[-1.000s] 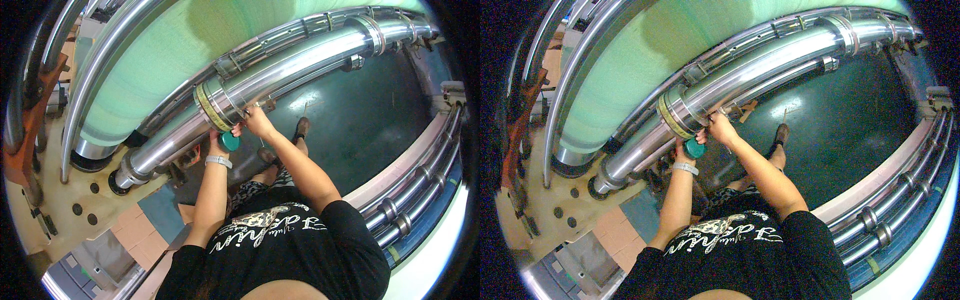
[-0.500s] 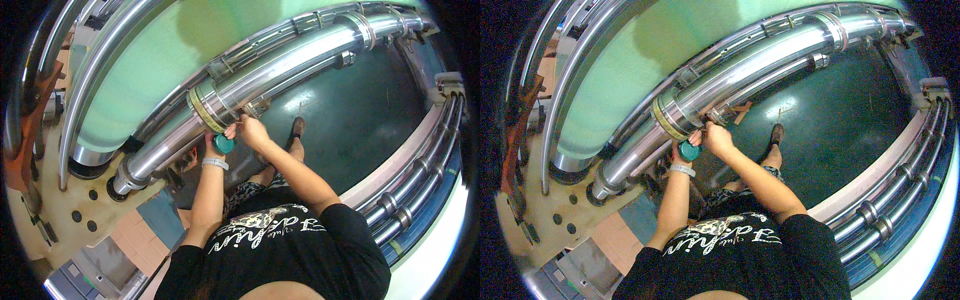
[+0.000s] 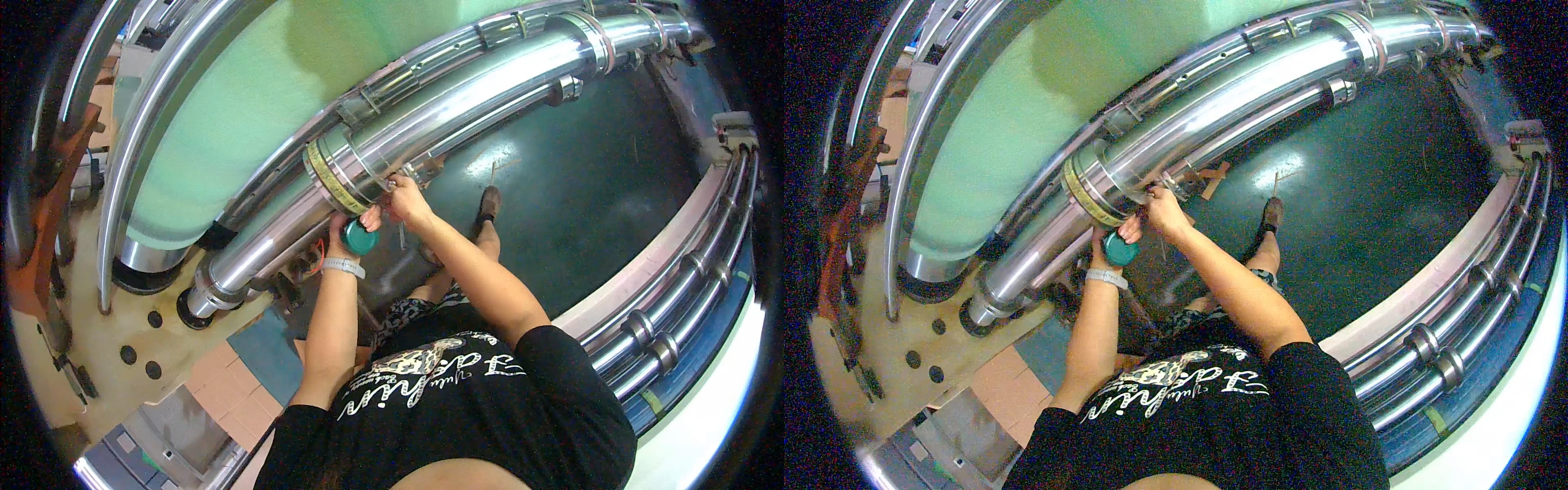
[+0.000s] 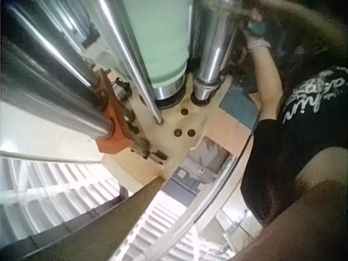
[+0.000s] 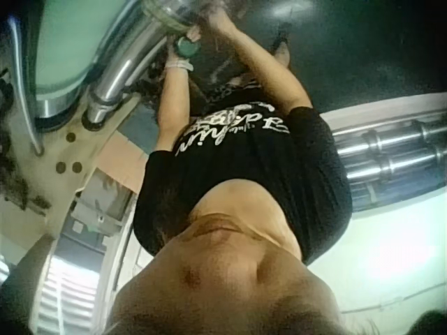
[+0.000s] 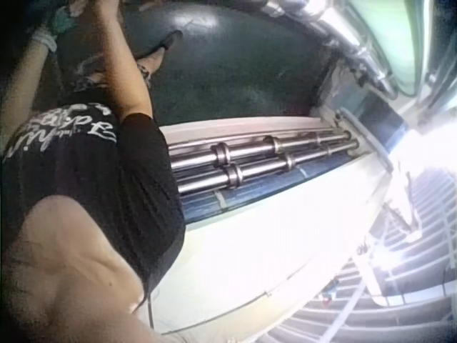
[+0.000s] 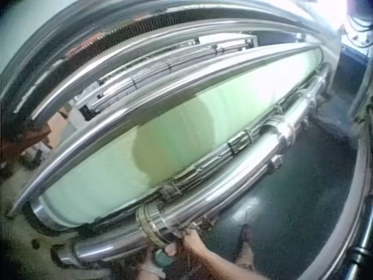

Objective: The person uses a tape measure and a pen to measure and mark various sections of large metal pipes. They wrap the tape measure around the pipe circumference and along its length, making marks at specific intervals. The person moves along the pipe system to measure different segments.

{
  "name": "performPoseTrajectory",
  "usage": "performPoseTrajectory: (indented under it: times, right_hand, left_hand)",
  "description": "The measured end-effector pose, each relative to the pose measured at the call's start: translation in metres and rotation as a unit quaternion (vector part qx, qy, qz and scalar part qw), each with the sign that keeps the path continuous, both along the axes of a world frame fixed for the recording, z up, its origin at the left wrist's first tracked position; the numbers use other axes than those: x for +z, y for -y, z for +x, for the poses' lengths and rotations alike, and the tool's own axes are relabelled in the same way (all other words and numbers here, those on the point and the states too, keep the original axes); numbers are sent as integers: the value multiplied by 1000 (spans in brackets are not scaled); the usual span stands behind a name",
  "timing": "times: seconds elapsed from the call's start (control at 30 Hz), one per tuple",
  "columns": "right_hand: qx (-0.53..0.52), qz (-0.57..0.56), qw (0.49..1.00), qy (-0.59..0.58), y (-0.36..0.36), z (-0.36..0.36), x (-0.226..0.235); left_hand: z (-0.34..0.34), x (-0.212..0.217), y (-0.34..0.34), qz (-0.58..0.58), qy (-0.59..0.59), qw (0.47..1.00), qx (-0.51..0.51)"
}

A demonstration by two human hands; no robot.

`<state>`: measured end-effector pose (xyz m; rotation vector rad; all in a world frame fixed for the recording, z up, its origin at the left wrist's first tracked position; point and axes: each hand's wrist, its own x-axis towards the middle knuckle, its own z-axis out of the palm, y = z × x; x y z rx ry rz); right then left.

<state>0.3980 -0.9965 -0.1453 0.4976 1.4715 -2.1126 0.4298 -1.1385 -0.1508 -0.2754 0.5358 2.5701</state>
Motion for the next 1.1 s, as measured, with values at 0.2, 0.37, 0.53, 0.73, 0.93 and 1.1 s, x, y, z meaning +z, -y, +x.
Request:
performPoseTrajectory:
  times: [0.2, 0.37, 0.53, 0.73, 0.93, 1.1]
  right_hand:
    - [-95, -52, 993, 53, 10, 5, 0]
    - [-204, -123, 967, 93, 34, 16, -7]
    - [-314, -203, 918, 130, 76, 16, -24]
    - [-227, -281, 930, 66, 49, 30, -7]
    - [-230, -309, 922, 46, 52, 39, -6]
    - [-187, -309, 932, 21, 67, 28, -48]
  left_hand:
    - [36, 11, 10, -110, 117, 986, -34]
    - [84, 16, 28, -253, 201, 944, -73]
    - [82, 105, 23, -481, 77, 869, -82]
    - [47, 168, 18, -658, -100, 746, 13]
    - [-5, 187, -12, -880, -336, 336, -20]
    - [-30, 185, -40, -924, -255, 201, -202]
